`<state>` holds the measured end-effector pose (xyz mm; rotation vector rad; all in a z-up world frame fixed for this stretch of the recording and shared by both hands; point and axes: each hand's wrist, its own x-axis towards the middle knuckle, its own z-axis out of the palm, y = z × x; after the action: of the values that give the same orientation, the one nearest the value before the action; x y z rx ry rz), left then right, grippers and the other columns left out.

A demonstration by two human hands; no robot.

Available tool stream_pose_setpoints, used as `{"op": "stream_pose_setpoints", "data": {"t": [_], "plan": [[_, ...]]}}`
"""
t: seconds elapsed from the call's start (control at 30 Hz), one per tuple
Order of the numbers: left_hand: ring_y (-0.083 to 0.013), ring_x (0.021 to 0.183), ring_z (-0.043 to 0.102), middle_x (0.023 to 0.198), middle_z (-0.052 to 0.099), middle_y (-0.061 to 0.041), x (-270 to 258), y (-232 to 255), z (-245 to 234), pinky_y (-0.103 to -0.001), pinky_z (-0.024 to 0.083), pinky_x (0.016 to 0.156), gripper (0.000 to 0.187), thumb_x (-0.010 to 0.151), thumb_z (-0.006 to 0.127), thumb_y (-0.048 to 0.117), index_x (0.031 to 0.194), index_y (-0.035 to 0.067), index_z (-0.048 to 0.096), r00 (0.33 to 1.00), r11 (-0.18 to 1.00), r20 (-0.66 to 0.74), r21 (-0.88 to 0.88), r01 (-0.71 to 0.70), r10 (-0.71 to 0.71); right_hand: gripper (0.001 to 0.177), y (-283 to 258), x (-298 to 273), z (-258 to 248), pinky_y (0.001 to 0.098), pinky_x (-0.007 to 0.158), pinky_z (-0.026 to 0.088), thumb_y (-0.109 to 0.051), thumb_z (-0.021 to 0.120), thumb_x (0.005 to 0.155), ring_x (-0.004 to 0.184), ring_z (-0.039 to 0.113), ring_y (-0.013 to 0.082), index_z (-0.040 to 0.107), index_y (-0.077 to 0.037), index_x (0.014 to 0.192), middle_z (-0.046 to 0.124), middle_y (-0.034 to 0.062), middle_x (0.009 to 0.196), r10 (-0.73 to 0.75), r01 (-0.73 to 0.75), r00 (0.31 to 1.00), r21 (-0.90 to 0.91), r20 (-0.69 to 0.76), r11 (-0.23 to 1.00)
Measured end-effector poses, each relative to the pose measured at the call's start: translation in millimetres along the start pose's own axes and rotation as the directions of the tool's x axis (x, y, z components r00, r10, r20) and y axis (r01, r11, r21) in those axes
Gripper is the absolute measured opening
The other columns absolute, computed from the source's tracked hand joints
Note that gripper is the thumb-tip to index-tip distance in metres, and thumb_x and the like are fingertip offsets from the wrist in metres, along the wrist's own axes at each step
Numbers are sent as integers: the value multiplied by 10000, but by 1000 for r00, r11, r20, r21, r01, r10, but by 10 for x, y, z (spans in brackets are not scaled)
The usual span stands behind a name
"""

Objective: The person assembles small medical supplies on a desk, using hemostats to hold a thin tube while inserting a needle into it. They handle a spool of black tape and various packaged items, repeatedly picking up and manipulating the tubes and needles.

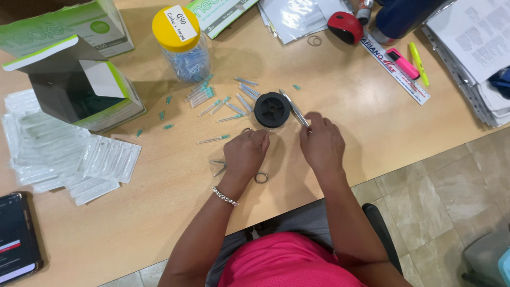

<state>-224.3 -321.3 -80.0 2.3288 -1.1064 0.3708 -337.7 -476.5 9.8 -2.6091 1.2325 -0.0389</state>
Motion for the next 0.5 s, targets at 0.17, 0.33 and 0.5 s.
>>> {"op": "stream_pose_setpoints", "data": {"t": [0.17,0.33,0.5], "plan": [[-247,609,697,661,627,-13,20,-1,-21,-358,539,512,223,971,630,427,904,256,757,1000,999,-13,-48,1,-2,300,245,-119,89,404,820,602,-228,582,1007,960,737,281,729,-226,1269,698,70,997,42,-40,997,-50,57,998],[-256,608,696,669,613,-21,4,-45,-10,-378,544,521,208,958,630,454,885,284,725,999,1000,-35,16,-11,11,388,230,-212,27,469,854,591,-282,599,977,983,744,330,678,-207,1349,705,109,1012,97,-88,984,-67,149,994],[-282,629,716,676,640,-24,-11,-87,-30,-403,568,544,227,975,639,443,918,246,736,999,998,-46,-68,1,-4,293,322,-257,248,471,791,588,-274,614,922,906,760,344,700,-154,1175,714,112,946,69,-42,993,-248,100,968]]}}
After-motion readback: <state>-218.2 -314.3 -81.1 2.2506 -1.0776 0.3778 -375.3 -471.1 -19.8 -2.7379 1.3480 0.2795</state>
